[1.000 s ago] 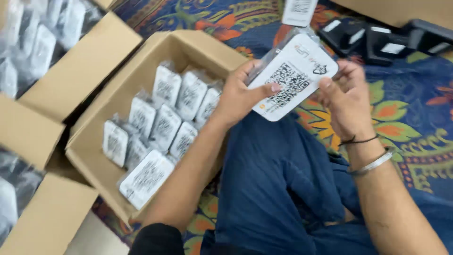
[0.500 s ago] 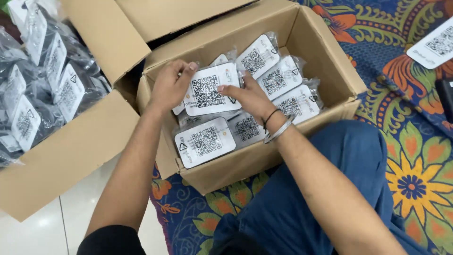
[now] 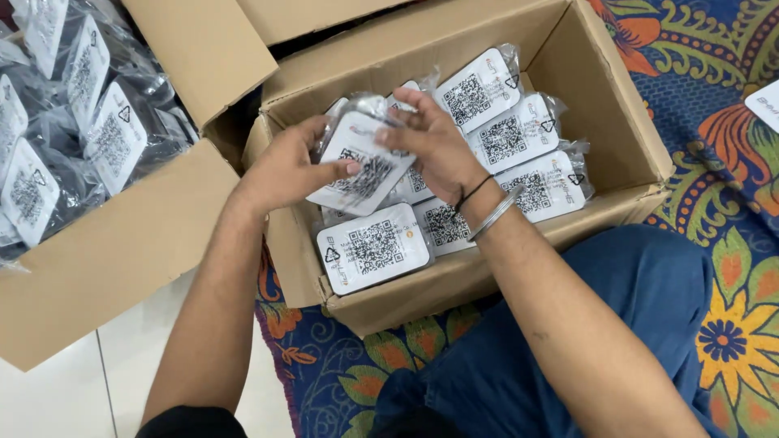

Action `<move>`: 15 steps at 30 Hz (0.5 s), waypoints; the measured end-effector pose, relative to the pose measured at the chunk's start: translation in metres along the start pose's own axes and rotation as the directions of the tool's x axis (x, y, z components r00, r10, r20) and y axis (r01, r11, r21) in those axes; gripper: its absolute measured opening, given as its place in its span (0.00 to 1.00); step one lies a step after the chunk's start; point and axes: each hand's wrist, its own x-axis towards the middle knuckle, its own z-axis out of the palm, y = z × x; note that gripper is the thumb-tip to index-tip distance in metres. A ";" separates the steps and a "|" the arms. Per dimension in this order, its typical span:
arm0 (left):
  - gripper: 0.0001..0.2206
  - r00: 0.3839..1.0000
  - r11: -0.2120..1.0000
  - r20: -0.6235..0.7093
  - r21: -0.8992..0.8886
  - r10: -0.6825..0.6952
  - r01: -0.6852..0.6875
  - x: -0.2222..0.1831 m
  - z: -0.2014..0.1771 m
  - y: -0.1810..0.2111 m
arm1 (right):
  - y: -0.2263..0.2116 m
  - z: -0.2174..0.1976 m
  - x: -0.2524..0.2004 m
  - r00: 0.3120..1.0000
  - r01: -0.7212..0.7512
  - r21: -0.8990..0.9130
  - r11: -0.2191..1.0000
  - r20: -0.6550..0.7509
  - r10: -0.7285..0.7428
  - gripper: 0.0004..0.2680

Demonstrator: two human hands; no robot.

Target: The person packages small electronic or hardware components into plastic bags and places them into cardboard boxes.

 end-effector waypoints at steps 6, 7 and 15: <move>0.13 0.852 0.558 -0.487 -0.768 -0.190 -0.314 0.012 0.063 -0.038 | 0.011 0.017 -0.017 0.983 -0.010 0.294 0.956 -0.175 0.064 0.27; 0.13 0.852 0.556 -0.487 -0.769 -0.191 -0.315 0.010 0.073 -0.037 | 0.013 0.020 -0.020 0.982 -0.010 0.292 0.957 -0.175 0.064 0.27; 0.20 0.697 0.895 -0.717 0.311 0.000 0.320 -0.046 0.041 -0.007 | 0.018 -0.009 -0.013 0.983 -0.178 0.278 0.944 0.001 0.186 0.22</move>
